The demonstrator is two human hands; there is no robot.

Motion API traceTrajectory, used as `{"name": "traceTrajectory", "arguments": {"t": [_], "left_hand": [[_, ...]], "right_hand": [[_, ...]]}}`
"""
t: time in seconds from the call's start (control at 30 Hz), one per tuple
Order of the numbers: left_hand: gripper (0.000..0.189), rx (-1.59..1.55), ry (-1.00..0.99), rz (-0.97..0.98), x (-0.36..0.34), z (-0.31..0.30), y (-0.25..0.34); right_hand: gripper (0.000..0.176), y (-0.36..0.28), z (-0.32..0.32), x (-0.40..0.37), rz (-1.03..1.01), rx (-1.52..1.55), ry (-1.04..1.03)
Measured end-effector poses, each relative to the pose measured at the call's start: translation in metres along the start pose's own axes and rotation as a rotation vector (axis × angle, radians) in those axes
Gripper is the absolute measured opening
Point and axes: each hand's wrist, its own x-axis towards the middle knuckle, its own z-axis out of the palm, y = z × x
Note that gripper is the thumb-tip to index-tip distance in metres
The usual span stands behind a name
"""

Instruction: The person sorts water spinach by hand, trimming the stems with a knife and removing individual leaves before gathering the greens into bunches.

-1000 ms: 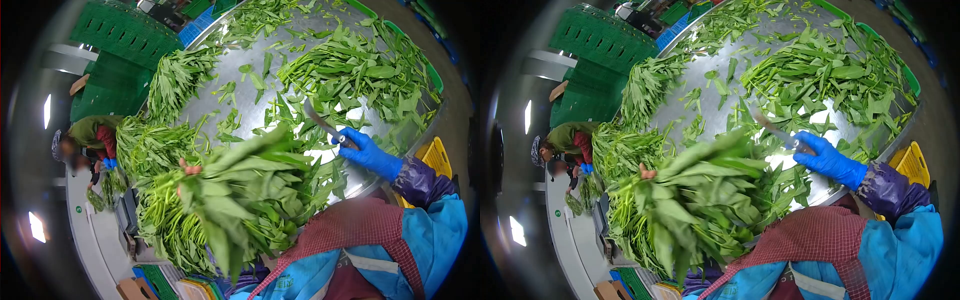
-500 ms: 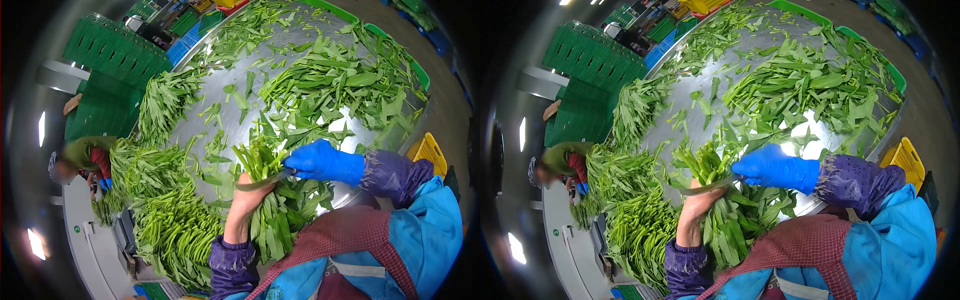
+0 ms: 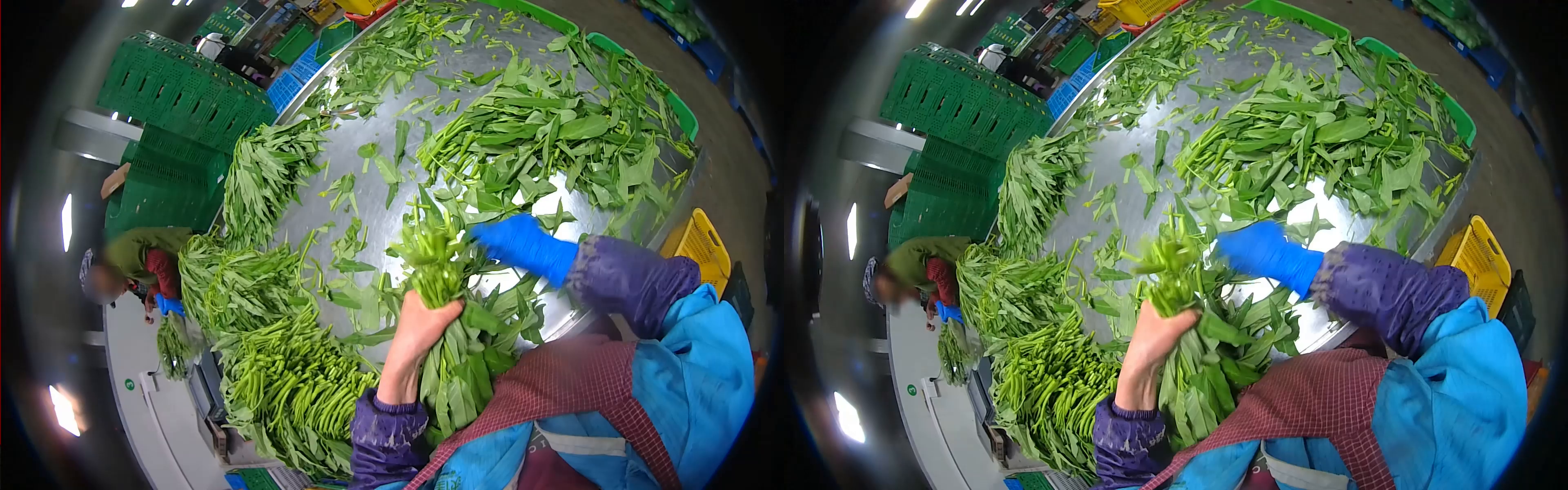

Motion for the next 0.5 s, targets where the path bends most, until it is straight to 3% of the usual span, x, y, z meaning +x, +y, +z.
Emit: {"name": "traceTrajectory", "arguments": {"t": [0.03, 0.07, 0.13, 0.2, 0.3, 0.37, 0.43, 0.5], "left_hand": [[0.021, 0.007, -0.001, 0.004, -0.005, -0.005, 0.006], [0.02, 0.151, 0.054, 0.001, -0.009, -0.012, 0.011], [0.019, 0.254, 0.171, 0.019, -0.016, -0.021, 0.018], [0.025, 0.393, 0.207, 0.076, -0.015, -0.034, 0.013], [0.025, 0.317, 0.245, 0.176, -0.015, -0.039, 0.016], [0.023, 0.289, 0.257, 0.209, -0.014, -0.037, 0.026], [0.023, 0.166, 0.237, 0.239, -0.01, -0.038, 0.033], [0.026, -0.075, 0.256, 0.266, -0.004, -0.034, 0.041]], "right_hand": [[0.017, 0.052, 0.026, -0.011, -0.061, 0.098, 0.118], [0.021, 0.059, 0.01, -0.02, 0.177, -0.073, -0.083], [0.02, 0.051, -0.019, -0.041, 0.305, -0.032, -0.102], [0.019, 0.056, -0.029, -0.048, 0.283, 0.098, -0.009], [0.032, 0.057, -0.048, -0.045, 0.421, 0.117, -0.181], [0.062, 0.054, -0.047, -0.045, 0.176, -0.109, -0.078], [0.094, 0.03, -0.037, -0.033, 0.013, 0.172, -0.073], [0.099, -0.028, -0.042, -0.02, -0.096, 0.489, -0.104]]}}
